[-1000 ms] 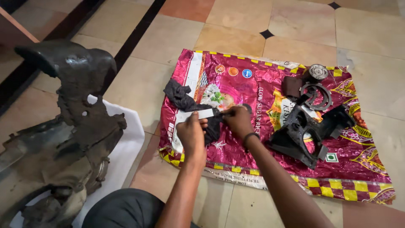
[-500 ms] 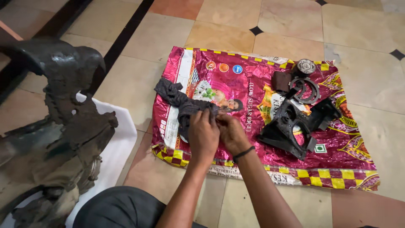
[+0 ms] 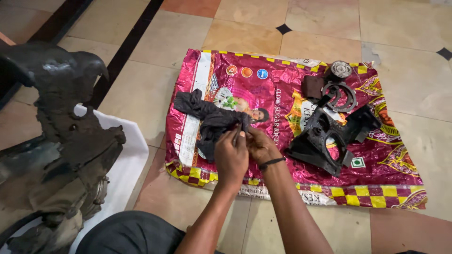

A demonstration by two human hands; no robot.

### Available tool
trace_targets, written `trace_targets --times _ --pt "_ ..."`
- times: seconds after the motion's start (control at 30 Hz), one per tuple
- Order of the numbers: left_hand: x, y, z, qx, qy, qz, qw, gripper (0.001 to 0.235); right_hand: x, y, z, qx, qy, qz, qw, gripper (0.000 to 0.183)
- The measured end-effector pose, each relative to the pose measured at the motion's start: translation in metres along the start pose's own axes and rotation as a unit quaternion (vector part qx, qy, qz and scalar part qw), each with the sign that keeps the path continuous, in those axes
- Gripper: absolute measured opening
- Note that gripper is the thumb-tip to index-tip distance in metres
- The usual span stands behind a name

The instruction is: The person sits on the floor and uses a metal scraper to clean a black metal part, likely a motorcycle engine cover. They scrape the surface to remove residue and wipe the part with a dark cloth. The person handles the part with both hands, turning it to access different areas.

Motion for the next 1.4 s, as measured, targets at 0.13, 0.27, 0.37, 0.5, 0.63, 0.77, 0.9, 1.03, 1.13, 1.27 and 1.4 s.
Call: trace_targets --times 0.13,0.27,0.37,0.5,0.63,0.77,0.9,1.03,1.13,1.27,1.4 --pt "0.001 0.001 -0.004 0.074 0.101 -0.006 0.992 0.025 -0.01 -0.003 0.013 0.025 0.015 0.062 0.998 0.016" --pt "0.003 0.003 -0.005 0.098 0.154 0.001 0.983 0.024 -0.023 -0.013 0.012 0.029 -0.004 0.062 0.998 0.014" --pt "0.006 0.003 -0.009 0.103 0.144 0.018 0.984 0.023 0.002 -0.028 0.015 0.026 -0.045 0.148 0.988 0.018" --pt "0.009 0.008 -0.016 0.119 0.173 0.025 0.977 0.022 0.01 -0.043 0.018 0.028 -0.032 0.123 0.992 0.026" --pt "0.014 -0.006 -0.025 0.175 0.204 0.074 0.96 0.021 -0.052 0.016 0.023 0.057 0.062 0.125 0.989 0.036" --pt "0.031 -0.013 -0.017 0.121 0.15 0.115 0.974 0.022 -0.144 0.138 0.018 0.097 0.25 0.208 0.94 0.047" --pt "0.032 -0.02 -0.028 0.167 0.219 0.142 0.951 0.023 -0.178 0.22 0.021 0.162 0.738 0.249 0.605 0.057" --pt "0.018 -0.018 -0.024 0.116 0.196 0.121 0.966 0.022 -0.14 0.245 0.06 0.217 0.894 0.059 0.388 0.062" --pt "-0.012 -0.007 -0.034 0.2 0.164 -0.004 0.966 0.023 -0.102 0.245 0.088 0.202 0.91 0.051 0.359 0.067" --pt "-0.031 -0.002 -0.024 0.096 0.2 -0.044 0.974 0.027 -0.086 0.236 0.108 0.199 0.909 0.096 0.354 0.075" --pt "-0.059 -0.007 -0.024 0.112 0.213 -0.052 0.969 0.024 -0.089 0.236 0.113 0.144 0.9 0.107 0.397 0.08"
Point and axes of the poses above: each hand's wrist, its own y-axis away from the middle knuckle, its own x-axis out of the back of the hand, z = x × y, the point moved 6 cm from there along -y, towards the middle knuckle, and after that the axes turned 8 degrees about -y, right-handed, at the moved point
